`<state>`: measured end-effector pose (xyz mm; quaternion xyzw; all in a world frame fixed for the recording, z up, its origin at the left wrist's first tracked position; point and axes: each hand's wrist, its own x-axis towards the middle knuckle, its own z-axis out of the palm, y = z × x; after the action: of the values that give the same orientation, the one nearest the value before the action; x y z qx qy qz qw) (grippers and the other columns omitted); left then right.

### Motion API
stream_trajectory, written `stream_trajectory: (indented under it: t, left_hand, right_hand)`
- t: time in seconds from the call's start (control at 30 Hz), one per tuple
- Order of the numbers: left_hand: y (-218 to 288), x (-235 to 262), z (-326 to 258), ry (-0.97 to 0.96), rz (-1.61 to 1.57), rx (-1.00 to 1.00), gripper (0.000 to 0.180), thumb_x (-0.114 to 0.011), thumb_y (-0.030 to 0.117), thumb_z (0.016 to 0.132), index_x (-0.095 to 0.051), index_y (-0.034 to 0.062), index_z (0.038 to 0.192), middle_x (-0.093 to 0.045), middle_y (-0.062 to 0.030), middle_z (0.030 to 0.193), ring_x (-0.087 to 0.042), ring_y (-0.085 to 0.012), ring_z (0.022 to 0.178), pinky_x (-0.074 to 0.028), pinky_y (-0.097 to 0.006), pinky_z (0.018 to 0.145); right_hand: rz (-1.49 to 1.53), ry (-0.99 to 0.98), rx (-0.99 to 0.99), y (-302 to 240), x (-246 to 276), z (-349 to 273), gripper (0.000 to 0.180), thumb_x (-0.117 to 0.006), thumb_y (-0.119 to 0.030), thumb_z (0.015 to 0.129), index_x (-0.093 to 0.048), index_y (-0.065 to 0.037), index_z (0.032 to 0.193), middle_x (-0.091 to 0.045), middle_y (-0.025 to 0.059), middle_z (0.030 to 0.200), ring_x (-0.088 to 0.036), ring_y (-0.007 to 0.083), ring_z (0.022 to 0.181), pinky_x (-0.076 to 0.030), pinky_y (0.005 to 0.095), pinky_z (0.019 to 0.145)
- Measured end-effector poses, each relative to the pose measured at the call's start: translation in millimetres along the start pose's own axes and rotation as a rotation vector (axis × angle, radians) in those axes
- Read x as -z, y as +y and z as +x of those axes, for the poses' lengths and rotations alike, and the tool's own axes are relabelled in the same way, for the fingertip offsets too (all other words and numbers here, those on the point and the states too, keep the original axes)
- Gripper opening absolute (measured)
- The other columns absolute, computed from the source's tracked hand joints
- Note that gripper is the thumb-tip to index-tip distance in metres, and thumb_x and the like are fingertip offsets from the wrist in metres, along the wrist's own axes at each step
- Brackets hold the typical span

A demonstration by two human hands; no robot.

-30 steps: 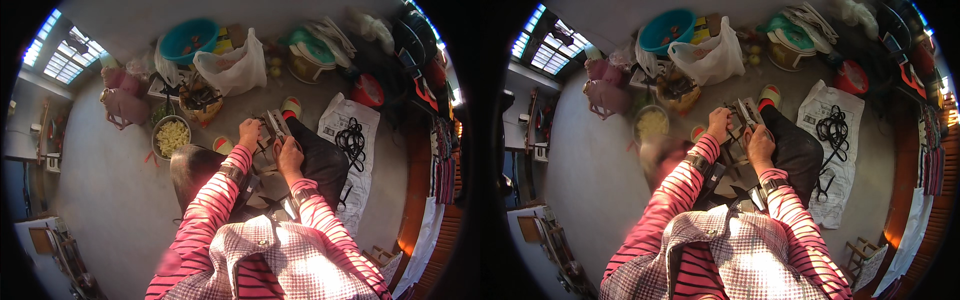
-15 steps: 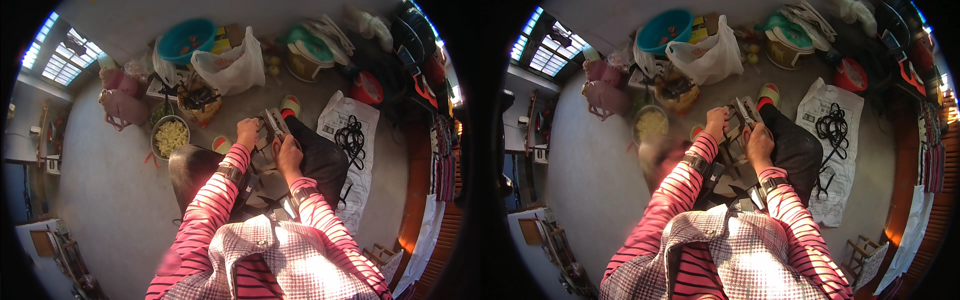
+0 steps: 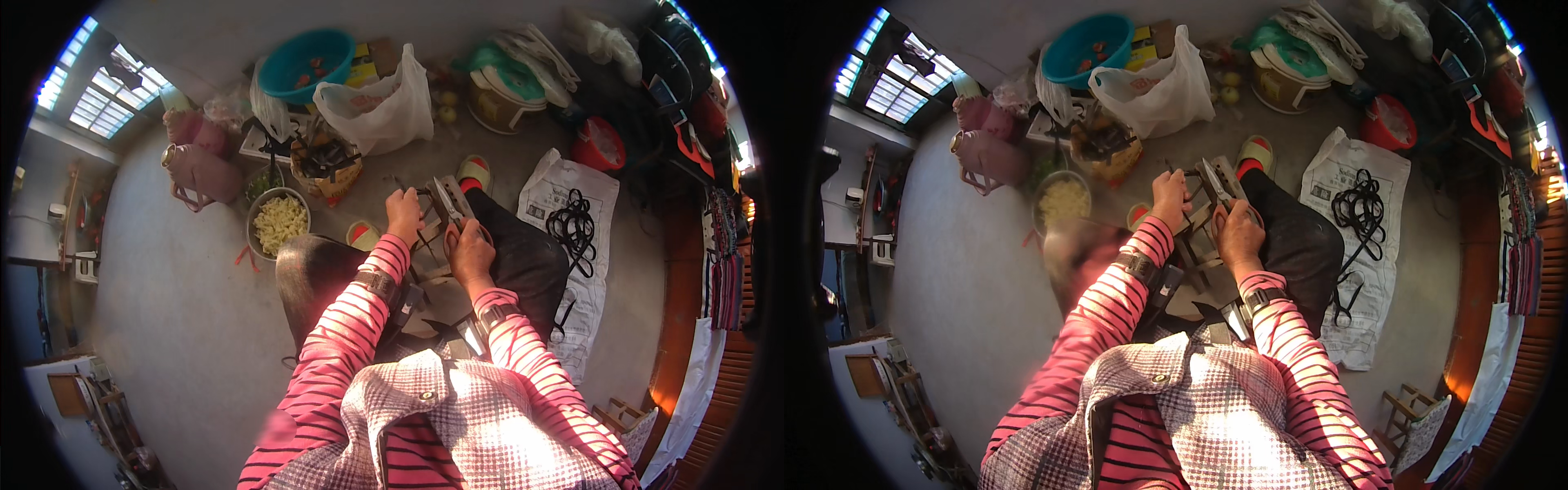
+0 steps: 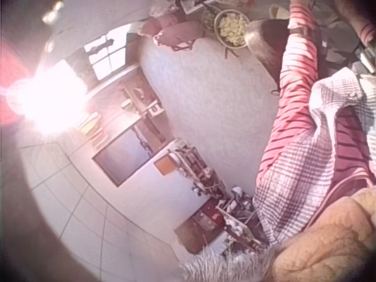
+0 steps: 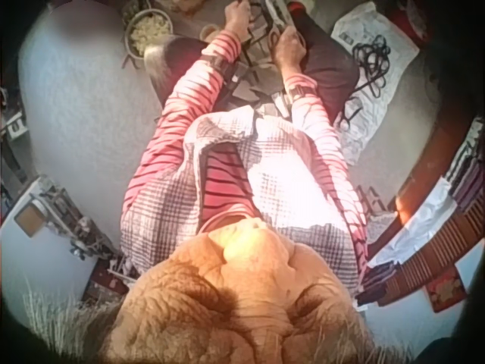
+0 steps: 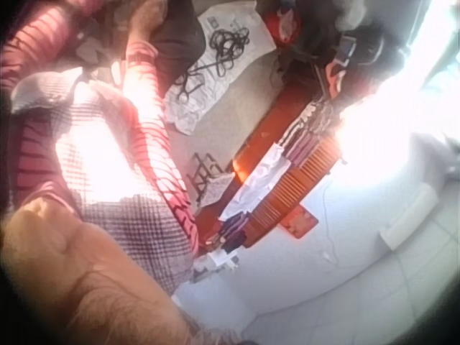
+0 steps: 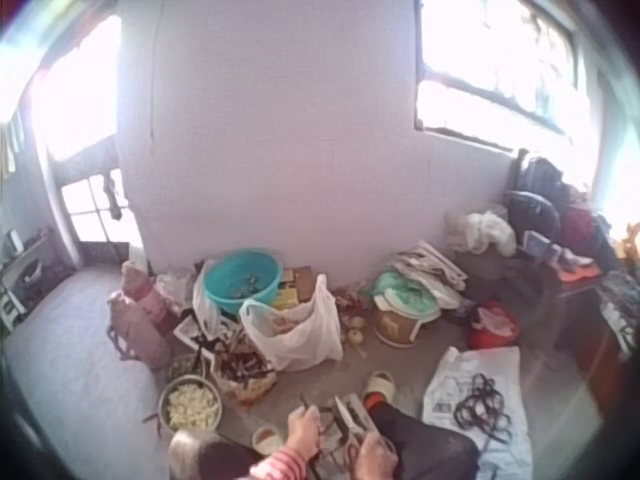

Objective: The person assembles a small wooden frame by cutting and tying its components together. They use scissors to trim a black strap and then tie the wooden pieces with a red strap.

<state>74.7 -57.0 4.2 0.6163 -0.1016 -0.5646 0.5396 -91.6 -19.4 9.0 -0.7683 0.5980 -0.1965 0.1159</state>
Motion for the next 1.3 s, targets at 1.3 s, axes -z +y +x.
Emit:
stream_trajectory:
  t: [1.3]
  left_hand:
    - [2,-5,-63,0.098,0.32,-0.006,0.026,-0.052,0.023,0.088,-0.057,-0.0019,0.08,-0.056,-0.0124,0.061,-0.052,-0.0258,0.042,-0.04,-0.038,0.038]
  right_hand:
    - [-0.009,0.097,-0.026,0,-5,0,0.027,-0.061,-0.029,0.089,-0.051,-0.008,0.102,-0.068,0.0141,0.075,-0.069,0.0316,0.069,-0.054,0.0407,0.058]
